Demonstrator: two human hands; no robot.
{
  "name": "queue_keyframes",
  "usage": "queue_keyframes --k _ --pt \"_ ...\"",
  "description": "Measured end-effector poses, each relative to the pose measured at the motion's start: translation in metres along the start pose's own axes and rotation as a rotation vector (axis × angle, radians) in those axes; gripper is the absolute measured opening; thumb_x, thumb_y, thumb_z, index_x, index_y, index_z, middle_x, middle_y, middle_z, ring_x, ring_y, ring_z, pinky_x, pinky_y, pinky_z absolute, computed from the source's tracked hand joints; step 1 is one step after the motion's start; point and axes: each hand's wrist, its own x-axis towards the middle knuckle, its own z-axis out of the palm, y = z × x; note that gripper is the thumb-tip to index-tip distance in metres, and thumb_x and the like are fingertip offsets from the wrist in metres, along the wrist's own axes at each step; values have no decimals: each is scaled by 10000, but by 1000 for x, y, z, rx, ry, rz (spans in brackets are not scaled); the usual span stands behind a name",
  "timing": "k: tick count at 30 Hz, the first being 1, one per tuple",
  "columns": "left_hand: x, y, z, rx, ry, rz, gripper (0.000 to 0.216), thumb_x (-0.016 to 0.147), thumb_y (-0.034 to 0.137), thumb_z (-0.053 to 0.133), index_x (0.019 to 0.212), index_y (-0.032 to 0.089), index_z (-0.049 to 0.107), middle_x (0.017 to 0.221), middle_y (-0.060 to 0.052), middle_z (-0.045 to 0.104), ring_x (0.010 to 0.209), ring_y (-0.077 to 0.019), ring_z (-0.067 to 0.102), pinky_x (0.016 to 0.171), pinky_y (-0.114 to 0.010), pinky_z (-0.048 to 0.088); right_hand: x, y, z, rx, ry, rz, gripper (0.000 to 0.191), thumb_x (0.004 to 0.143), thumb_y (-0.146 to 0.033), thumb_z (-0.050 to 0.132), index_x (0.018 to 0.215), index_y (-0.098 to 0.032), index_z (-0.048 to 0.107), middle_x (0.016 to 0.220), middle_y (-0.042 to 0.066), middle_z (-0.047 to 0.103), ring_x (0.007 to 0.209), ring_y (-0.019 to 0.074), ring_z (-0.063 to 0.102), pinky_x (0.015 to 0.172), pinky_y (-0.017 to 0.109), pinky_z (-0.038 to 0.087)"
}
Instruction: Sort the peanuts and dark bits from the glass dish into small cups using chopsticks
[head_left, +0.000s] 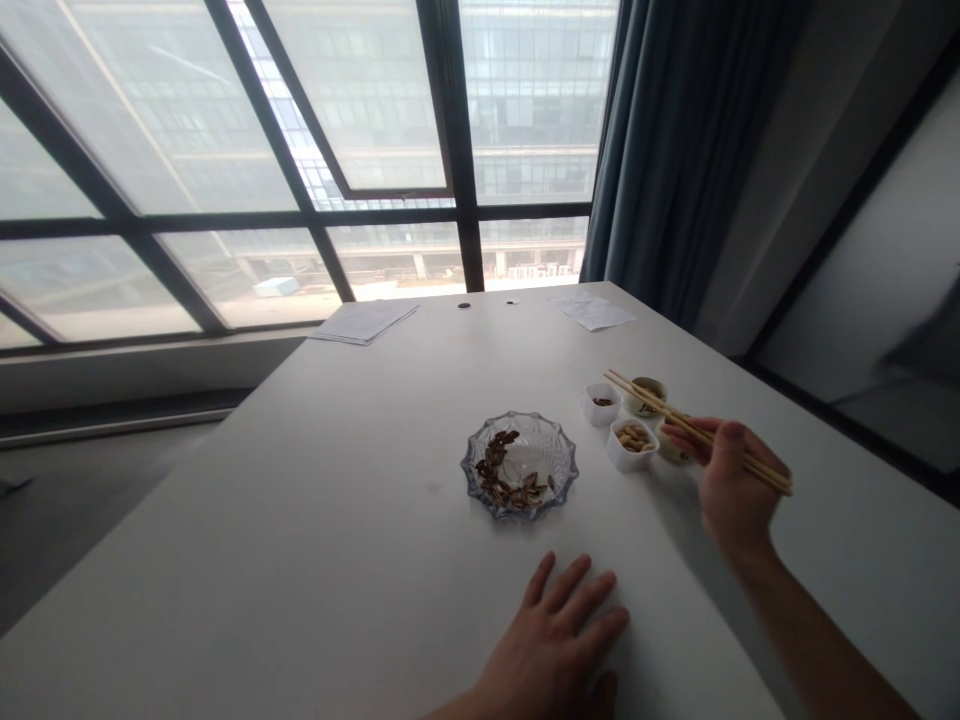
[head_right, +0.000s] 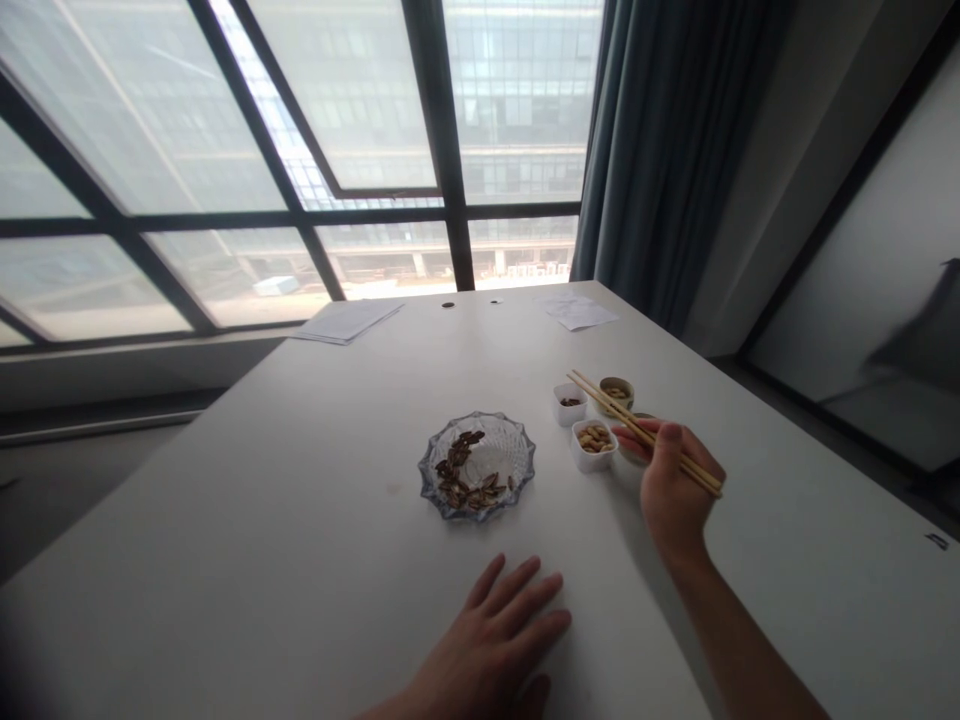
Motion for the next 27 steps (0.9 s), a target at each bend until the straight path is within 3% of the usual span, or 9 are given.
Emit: queue_keyframes --k 7,13,19,24,27 --pt "0 0 0 -3 -7 5 441 1063 451 556 1461 268 510 1653 -24 413 1525 -334 341 1242 -648 229 -11 -6 4 60 -69 26 443 971 -567 661 894 -139 744 782 107 796 649 252 788 589 349 652" --pt "0 -1 0 -1 -7 11 439 1053 440 568 1454 268 518 1653 -26 414 1527 -338 337 1242 -649 226 -32 -15 9 -23 -326 115 467 954 -614 656 837 -178 775 647 78 774 536 238 745 536 335 616" --pt "0 -2 1 8 0 18 460 1050 440 568 1472 268 507 1649 -25 419 1519 -350 346 1231 -664 244 -46 -22 9 -52 -512 90 540 995 -611 589 686 -189 725 530 51 709 428 169 623 476 282 533" --pt "0 -1 0 14 -1 18 465 1060 452 543 1485 269 495 1646 -25 423 1518 -348 347 1227 -664 256 -48 -16 15 -73 -685 87 464 1002 -567 602 781 -189 757 673 70 773 550 195 714 536 290 586" --pt "0 -1 0 14 3 18 460 1062 454 536 1481 269 499 1647 -23 422 1520 -343 345 1232 -654 252 -50 -17 16 -91 -699 21 427 1010 -538 600 827 -191 768 768 80 797 618 210 747 577 305 606"
